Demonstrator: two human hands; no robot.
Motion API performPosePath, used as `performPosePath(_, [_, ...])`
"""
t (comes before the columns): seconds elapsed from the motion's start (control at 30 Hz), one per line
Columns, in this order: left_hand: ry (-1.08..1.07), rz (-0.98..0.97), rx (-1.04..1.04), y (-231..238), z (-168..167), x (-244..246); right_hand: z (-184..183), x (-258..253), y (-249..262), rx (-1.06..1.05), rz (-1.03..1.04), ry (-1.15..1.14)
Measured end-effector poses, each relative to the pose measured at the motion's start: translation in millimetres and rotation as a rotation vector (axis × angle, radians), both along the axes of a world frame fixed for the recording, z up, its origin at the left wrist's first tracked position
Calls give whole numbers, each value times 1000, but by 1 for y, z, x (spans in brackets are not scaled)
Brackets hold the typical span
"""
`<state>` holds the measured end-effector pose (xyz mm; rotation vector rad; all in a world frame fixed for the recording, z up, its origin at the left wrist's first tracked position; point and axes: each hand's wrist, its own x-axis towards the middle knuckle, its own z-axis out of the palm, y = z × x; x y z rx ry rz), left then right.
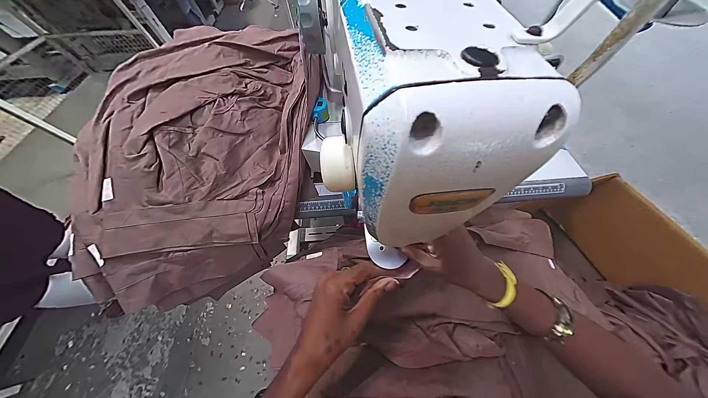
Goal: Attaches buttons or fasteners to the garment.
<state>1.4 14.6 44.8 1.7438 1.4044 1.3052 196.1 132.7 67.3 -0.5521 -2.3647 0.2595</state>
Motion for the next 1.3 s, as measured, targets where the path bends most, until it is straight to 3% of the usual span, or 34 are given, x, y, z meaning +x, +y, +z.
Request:
performPosePath(0.07, [7,68,-7,-3,9,-26,-4,12,-8,-316,117,13])
performPosePath(0.1, [31,124,-31,-4,11,-44,-7,16,-12,-363,87,12])
performPosePath(0.2, [119,302,-146,1,-3,-86,-16,19,-7,-372,-162,59])
performPosePath(0.3, [83,377,-194,6,-11,-102,-20,13,5,-346,-202,125])
performPosePath(0.4, [41,255,-103,-7,-3,-101,-9,9,-11,-302,-162,97])
performPosePath(0.53, [56,-119,36,-18,18,-62,0,-16,-60,-319,89,112])
performPosePath(0.6, [60,-139,58,-15,27,-53,1,-21,-73,-382,170,119])
performPosePath(0.67, [93,16,-8,-11,30,-76,5,1,-71,-412,63,141])
performPosePath(0.77, [98,249,-203,-6,9,-124,12,85,-36,-486,-163,111])
performPosePath(0.87, [74,314,-324,-3,-10,-144,0,180,2,-562,-355,136])
performPosePath(0.93, [92,307,-330,4,-13,-137,-11,216,13,-581,-479,200])
performPosePath(1.3, [231,284,-210,34,-9,-102,-30,249,48,-195,-818,-127])
